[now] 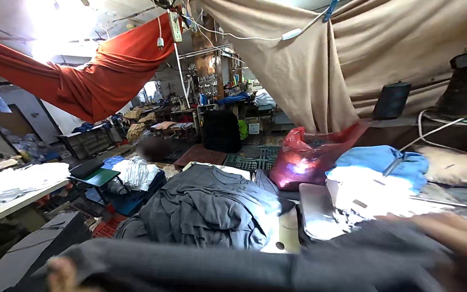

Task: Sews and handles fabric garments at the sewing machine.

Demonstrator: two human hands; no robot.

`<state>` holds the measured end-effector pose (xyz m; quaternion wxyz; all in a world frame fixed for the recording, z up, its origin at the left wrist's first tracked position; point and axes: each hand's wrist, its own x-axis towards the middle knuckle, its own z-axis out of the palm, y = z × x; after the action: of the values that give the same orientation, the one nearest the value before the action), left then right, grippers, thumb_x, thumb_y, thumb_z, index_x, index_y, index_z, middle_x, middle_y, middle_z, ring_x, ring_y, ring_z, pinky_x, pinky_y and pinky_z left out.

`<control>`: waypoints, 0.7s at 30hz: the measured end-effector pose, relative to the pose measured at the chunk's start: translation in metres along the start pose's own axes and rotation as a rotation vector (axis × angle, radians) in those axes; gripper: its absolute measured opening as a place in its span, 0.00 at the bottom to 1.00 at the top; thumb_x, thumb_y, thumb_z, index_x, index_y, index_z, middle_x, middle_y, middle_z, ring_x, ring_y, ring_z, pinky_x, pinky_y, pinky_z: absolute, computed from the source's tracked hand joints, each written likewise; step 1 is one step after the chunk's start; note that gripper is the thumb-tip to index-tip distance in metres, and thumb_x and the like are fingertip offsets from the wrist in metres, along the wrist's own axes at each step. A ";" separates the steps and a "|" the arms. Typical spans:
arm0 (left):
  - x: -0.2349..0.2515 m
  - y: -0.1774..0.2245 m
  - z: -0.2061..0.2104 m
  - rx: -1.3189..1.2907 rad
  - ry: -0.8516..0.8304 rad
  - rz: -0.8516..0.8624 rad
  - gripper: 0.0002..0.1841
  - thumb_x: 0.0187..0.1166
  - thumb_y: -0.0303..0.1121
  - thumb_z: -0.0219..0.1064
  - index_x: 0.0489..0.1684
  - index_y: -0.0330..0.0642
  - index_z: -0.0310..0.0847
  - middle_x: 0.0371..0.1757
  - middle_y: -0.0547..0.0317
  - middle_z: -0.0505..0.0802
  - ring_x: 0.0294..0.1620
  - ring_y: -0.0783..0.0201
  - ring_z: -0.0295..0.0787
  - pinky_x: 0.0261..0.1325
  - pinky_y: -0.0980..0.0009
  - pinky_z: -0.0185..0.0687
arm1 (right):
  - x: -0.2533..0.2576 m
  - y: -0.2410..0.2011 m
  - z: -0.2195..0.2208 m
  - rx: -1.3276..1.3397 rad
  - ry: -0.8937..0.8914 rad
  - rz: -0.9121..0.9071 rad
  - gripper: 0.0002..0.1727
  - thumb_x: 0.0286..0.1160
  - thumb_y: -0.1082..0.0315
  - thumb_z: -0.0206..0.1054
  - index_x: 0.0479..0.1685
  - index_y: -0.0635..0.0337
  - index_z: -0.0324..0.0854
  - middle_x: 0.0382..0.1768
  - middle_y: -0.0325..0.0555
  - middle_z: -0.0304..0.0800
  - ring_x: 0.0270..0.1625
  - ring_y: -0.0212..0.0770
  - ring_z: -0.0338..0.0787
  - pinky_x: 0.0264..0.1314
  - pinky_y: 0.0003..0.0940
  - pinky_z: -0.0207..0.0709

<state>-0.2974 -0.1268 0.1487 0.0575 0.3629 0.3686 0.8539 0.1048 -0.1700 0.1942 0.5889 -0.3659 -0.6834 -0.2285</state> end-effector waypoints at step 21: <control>-0.024 -0.070 0.032 0.403 -0.227 0.026 0.16 0.88 0.31 0.56 0.26 0.35 0.79 0.26 0.74 0.81 0.33 0.88 0.80 0.48 0.84 0.79 | -0.174 0.115 0.195 -0.109 -0.901 0.885 0.30 0.72 0.53 0.74 0.74 0.55 0.80 0.72 0.64 0.79 0.74 0.64 0.80 0.71 0.62 0.76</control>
<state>-0.2709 -0.0662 0.1026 0.0140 0.4653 0.5183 0.7174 0.0753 0.0071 -0.0283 0.2627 -0.7035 -0.6358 0.1785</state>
